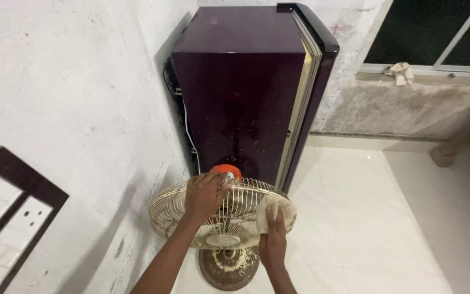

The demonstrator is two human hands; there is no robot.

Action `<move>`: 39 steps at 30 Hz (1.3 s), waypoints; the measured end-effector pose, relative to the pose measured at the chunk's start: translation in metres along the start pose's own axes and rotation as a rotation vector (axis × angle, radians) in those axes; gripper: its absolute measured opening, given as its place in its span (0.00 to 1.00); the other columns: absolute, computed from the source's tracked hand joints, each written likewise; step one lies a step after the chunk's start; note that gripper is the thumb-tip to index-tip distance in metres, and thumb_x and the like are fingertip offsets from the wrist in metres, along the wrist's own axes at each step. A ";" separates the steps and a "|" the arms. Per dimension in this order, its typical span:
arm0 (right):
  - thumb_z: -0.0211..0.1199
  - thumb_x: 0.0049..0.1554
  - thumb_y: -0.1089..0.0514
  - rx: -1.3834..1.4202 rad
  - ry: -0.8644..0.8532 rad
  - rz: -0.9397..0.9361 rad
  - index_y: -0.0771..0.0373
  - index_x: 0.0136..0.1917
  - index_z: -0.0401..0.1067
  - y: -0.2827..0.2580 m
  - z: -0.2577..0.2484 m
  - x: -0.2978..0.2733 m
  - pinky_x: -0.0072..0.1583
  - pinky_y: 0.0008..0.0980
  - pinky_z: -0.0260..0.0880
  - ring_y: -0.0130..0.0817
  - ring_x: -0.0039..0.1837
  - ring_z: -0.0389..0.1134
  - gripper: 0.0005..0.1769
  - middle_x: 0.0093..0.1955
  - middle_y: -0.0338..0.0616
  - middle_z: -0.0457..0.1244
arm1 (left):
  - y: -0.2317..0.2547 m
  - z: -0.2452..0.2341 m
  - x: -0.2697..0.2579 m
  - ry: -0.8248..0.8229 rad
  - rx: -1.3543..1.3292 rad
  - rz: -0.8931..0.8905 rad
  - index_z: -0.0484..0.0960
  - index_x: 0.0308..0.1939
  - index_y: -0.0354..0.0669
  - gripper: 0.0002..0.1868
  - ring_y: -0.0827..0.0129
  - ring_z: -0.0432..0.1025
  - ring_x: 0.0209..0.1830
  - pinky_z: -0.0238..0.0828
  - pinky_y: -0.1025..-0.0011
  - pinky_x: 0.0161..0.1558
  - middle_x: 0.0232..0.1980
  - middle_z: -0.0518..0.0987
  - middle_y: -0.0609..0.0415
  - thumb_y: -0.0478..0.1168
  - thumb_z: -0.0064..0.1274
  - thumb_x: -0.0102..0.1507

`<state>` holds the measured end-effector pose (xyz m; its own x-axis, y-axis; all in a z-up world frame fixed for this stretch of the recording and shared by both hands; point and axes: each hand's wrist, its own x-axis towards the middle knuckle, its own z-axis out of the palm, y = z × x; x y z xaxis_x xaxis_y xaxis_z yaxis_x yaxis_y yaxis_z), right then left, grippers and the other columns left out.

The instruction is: The person wipes the metal wire cage of a standing fan using a cloth. They systematically clean the exterior surface of the cage, moving the cloth around the circular frame and through the wire mesh to remove dust.

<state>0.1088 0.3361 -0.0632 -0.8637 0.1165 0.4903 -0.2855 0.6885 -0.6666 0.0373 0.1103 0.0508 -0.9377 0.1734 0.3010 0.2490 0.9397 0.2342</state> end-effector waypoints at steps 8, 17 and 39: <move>0.54 0.53 0.70 0.017 0.125 -0.200 0.56 0.74 0.63 0.040 0.011 0.021 0.74 0.52 0.58 0.55 0.79 0.54 0.35 0.80 0.53 0.52 | 0.001 0.010 -0.003 0.125 -0.005 0.000 0.80 0.62 0.55 0.28 0.59 0.73 0.62 0.61 0.50 0.66 0.61 0.80 0.55 0.59 0.29 0.71; 0.66 0.59 0.59 0.058 0.438 -0.399 0.53 0.73 0.64 0.110 0.085 -0.001 0.71 0.50 0.69 0.56 0.78 0.57 0.30 0.78 0.58 0.55 | -0.017 0.043 -0.010 0.213 0.054 0.046 0.83 0.58 0.55 0.26 0.59 0.78 0.54 0.63 0.48 0.64 0.58 0.83 0.55 0.58 0.32 0.71; 0.65 0.64 0.57 0.043 0.767 -0.718 0.55 0.72 0.65 0.128 0.141 -0.038 0.80 0.58 0.58 0.57 0.81 0.54 0.25 0.79 0.57 0.54 | -0.025 0.087 -0.030 0.654 0.188 0.206 0.85 0.53 0.41 0.23 0.60 0.79 0.47 0.72 0.56 0.56 0.50 0.85 0.49 0.54 0.45 0.68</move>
<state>0.0460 0.3186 -0.2464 0.0044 0.1236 0.9923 -0.6537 0.7513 -0.0907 0.0380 0.1070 -0.0446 -0.5236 0.1965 0.8290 0.3042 0.9520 -0.0334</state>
